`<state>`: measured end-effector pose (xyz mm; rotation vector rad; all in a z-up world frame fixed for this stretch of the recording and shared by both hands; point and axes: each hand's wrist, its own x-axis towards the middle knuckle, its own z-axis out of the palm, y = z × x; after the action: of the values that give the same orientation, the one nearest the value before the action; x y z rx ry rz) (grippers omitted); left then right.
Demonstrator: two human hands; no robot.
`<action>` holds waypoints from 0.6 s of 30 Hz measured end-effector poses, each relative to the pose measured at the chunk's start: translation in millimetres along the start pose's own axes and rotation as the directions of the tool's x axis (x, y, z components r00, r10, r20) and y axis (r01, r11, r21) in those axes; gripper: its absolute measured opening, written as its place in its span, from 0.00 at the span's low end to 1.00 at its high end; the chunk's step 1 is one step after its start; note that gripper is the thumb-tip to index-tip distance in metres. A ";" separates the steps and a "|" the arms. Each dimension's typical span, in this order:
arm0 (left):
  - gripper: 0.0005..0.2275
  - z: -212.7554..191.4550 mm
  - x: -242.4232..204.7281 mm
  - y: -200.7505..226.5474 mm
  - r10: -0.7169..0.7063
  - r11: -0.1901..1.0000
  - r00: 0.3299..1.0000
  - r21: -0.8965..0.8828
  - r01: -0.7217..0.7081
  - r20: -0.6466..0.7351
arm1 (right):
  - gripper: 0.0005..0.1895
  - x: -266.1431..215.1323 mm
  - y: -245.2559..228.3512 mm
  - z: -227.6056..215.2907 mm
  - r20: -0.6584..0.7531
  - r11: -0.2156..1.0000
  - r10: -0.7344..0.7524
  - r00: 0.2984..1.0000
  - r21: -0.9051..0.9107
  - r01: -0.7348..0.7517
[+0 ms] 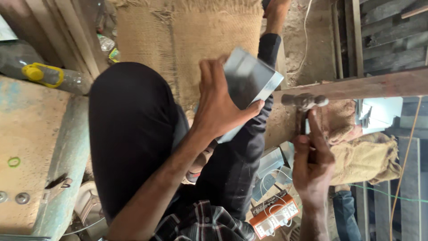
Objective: The person sits cross-legged and repeatedly hammers a small rectangular metal box on a burlap-covered surface. They rotate the box to strike different sides and edges, using a hammer in their right hand.
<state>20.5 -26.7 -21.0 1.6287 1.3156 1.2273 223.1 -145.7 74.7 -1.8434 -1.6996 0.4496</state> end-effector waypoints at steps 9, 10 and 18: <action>0.59 9.3 23.9 -23.9 0.153 0.983 0.930 -0.049 -0.179 -0.334 | 0.21 10.6 -24.9 -18.7 0.002 0.990 -0.137 0.991 -0.044 0.137; 0.60 9.8 26.2 -26.6 0.108 0.989 0.932 -0.054 -0.135 -0.347 | 0.20 13.0 -29.1 -18.1 0.005 0.981 -0.148 0.989 -0.127 0.147; 0.58 3.0 24.2 -21.3 -0.010 0.999 0.964 -0.050 -0.003 -0.265 | 0.15 45.6 -50.9 -48.5 -0.262 0.851 -0.524 0.811 -0.199 0.486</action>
<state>17.6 2.0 -35.7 1.4625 1.4347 1.5053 218.6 -109.4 150.0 -1.3578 -1.9271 -0.1632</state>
